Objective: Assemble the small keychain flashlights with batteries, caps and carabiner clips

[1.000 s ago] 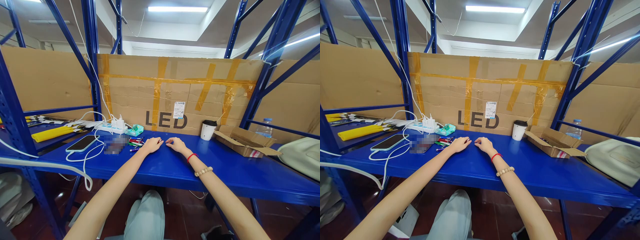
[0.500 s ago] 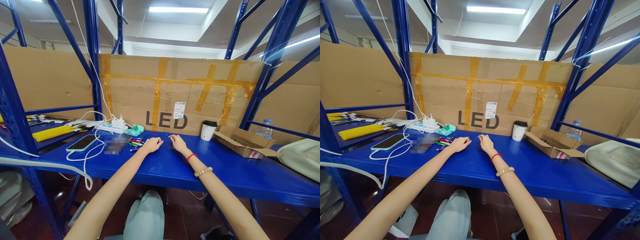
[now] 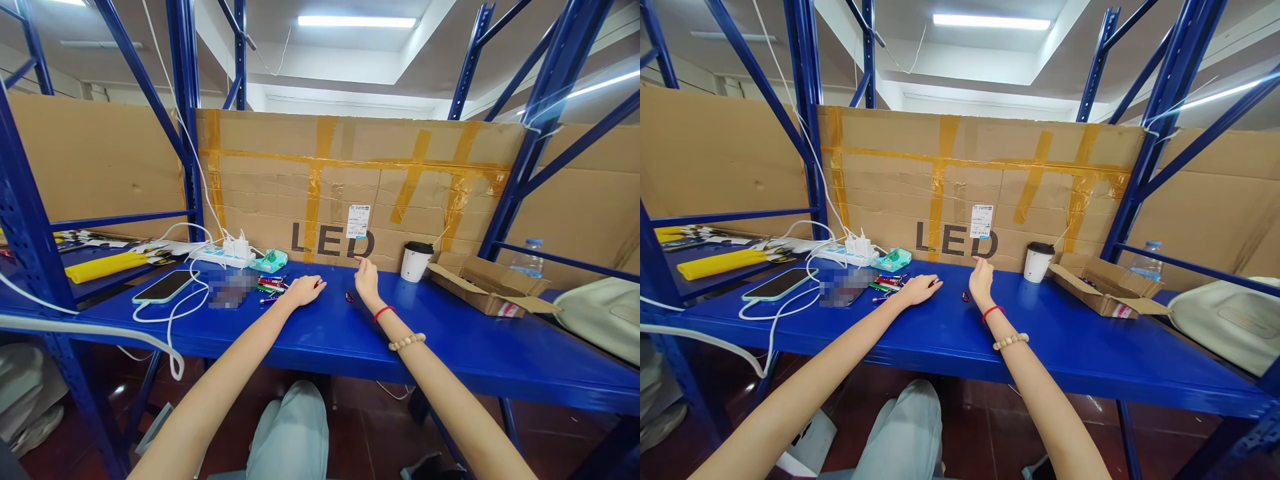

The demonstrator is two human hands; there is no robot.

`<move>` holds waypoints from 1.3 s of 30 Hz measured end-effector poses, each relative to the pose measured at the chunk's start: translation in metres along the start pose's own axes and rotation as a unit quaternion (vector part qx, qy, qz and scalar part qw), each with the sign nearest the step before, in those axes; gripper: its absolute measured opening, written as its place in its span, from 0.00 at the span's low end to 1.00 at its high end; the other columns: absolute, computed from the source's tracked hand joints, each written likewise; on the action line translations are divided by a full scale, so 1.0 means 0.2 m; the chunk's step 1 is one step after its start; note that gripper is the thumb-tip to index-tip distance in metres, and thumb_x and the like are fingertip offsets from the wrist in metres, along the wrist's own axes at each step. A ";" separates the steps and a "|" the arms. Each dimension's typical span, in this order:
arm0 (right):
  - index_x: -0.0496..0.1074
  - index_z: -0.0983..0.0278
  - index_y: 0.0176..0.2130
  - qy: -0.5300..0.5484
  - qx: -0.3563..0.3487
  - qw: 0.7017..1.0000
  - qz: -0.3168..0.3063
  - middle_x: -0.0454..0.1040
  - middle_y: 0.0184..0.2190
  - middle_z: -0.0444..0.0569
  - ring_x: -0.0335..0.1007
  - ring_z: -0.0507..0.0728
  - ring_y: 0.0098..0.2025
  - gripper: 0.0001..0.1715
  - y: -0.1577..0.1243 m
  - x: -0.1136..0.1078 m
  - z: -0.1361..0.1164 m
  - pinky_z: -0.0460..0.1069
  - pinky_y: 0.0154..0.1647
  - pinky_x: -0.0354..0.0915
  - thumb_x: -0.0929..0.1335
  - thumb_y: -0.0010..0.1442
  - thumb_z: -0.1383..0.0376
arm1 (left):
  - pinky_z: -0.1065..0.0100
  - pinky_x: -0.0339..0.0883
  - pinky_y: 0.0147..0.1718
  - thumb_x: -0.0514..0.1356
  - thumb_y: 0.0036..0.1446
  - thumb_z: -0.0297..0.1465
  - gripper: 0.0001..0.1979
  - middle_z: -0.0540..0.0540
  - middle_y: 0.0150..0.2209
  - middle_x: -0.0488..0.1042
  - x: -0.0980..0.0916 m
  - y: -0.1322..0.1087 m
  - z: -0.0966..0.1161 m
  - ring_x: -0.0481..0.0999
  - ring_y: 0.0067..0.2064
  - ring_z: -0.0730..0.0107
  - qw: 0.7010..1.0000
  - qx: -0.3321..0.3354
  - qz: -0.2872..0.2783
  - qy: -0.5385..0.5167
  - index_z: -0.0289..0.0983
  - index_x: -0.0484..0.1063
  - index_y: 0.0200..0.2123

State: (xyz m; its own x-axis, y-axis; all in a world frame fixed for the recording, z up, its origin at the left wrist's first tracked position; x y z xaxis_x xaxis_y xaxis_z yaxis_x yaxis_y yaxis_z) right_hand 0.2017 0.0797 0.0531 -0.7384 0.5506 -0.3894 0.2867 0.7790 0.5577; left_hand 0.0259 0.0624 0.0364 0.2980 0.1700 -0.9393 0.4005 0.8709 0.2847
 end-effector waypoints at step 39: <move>0.76 0.68 0.33 0.108 0.064 0.965 -0.232 0.77 0.27 0.50 0.73 0.52 0.31 0.11 -0.09 0.24 0.04 0.42 0.26 0.67 0.72 0.45 0.68 | 0.62 0.64 0.37 0.41 0.60 0.42 0.19 0.42 0.40 0.74 0.02 0.00 0.00 0.73 0.43 0.56 1.000 0.016 -0.003 0.002 0.39 0.66 0.36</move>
State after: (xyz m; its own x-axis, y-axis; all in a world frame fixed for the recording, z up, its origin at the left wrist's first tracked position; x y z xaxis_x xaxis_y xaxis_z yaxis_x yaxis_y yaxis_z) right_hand 0.1655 0.0938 0.0188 -0.9114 0.0693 -0.4057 -0.0423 0.9648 0.2597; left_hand 0.0271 0.0636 0.0337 0.2917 0.1675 -0.9417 0.4300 0.8564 0.2856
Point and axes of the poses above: each hand's wrist, its own y-axis towards the middle knuckle, its own x-axis out of the palm, z = x × y, the point moved 8 cm from there along y, towards the middle knuckle
